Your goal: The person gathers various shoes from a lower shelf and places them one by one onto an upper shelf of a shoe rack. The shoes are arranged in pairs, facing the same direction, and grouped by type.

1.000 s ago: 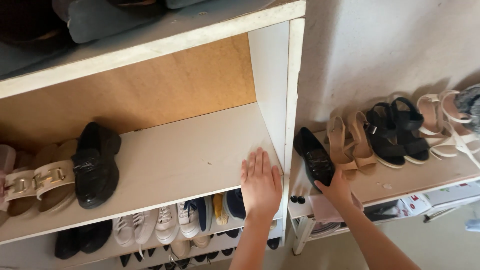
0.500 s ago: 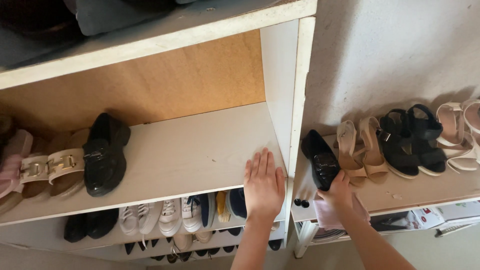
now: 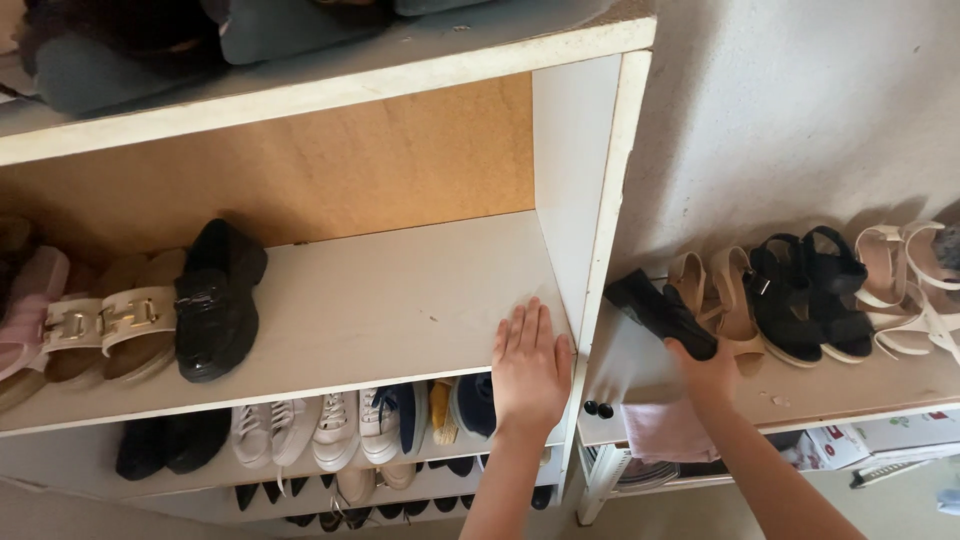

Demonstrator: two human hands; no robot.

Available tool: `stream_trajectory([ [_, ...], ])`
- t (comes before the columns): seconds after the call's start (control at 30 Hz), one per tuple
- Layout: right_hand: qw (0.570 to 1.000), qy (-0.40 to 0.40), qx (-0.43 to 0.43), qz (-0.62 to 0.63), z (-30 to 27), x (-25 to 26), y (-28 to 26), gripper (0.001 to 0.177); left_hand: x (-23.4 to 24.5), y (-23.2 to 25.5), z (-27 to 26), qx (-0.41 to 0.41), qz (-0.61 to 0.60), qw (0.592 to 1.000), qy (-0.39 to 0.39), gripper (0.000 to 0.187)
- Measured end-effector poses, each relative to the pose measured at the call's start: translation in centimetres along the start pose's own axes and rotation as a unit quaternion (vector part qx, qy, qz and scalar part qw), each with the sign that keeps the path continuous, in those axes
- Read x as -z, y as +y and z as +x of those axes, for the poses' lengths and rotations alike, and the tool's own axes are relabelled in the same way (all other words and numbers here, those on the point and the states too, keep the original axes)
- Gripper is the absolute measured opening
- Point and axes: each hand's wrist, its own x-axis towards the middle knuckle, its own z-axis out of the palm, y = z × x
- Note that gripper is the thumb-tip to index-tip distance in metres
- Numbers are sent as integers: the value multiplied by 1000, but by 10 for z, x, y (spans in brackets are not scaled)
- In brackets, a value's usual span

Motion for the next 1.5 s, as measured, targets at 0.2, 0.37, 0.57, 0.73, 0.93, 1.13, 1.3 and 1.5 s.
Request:
stream_trajectory([
  [0.2, 990, 31, -16, 133, -50, 47, -33, 86, -6, -6, -2, 0, -23, 999, -29, 54],
  [0.37, 989, 67, 19, 130, -63, 78, -31, 86, -4, -11, -3, -14, -42, 998, -42, 54],
  [0.57, 989, 108, 78, 61, -147, 152, -90, 64, 31, -12, 13, 23, -140, 960, -242, 63],
  [0.73, 984, 116, 123, 49, -189, 200, -104, 69, 49, -21, 21, 47, -220, 930, -289, 64],
  [0.93, 965, 24, 227, 125, -188, 242, -70, 82, 80, -34, 26, 99, -328, 883, -321, 63],
  [1.13, 962, -104, 187, 172, -191, 257, -59, 102, 101, -65, 33, 144, -395, 846, -329, 61],
  [1.3, 950, -119, 232, 173, -245, 236, -130, 113, 97, -114, 34, 152, -432, 845, -275, 52],
  [1.5, 894, -97, 366, 239, -315, 181, -228, 97, 150, -172, 41, 117, -448, 880, -107, 30],
])
